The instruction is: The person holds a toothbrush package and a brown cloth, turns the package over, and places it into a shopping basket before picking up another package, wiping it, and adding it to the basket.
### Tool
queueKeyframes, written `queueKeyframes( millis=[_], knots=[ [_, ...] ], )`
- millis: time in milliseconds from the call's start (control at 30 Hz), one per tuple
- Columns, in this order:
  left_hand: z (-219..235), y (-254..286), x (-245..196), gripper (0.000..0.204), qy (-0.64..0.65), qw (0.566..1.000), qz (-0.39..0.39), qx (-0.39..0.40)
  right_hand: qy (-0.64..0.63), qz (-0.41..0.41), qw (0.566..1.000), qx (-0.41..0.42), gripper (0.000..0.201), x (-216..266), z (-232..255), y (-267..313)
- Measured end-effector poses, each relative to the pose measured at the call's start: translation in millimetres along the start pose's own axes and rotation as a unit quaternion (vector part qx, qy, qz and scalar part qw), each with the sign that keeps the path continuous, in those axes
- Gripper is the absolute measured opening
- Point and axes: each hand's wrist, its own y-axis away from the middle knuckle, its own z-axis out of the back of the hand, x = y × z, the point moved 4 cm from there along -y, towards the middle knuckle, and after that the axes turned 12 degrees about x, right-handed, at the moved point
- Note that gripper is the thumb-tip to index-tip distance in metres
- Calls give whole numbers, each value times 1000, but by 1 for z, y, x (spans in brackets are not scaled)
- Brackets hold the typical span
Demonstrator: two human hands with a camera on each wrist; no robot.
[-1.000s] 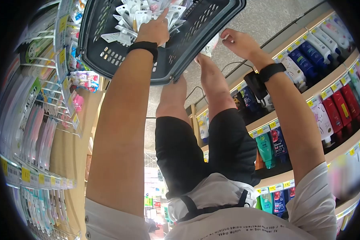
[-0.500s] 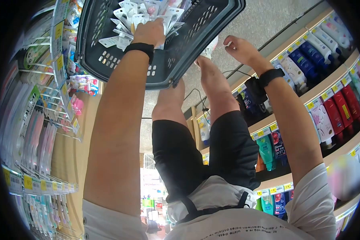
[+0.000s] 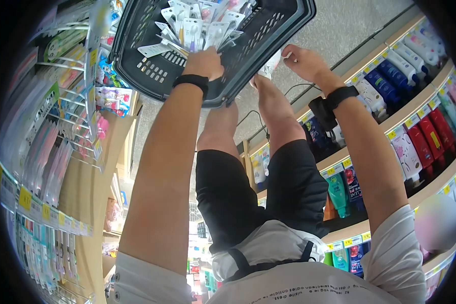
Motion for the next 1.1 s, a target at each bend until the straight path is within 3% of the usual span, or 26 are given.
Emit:
queueKeyframes(
  millis=[167, 467, 733, 933, 1100],
  knots=[
    [-22, 15, 1, 49, 116, 992, 15, 39, 13, 34, 999, -18, 20, 18, -9, 9],
    [-55, 54, 7, 49, 123, 990, 39, 47, 20, 30, 999, 13, 27, 18, -25, 32],
    [-72, 104, 11, 46, 173, 983, 31, -46, 53, 6, 999, 2, 26, 39, -4, 79],
    [-80, 155, 11, 37, 158, 978, -50, -130, 34, -3, 998, -49, 26, 53, 20, 116],
    [-86, 195, 26, 36, 170, 966, -70, -182, -7, 28, 995, -98, 26, 54, 44, 147]
  ],
)
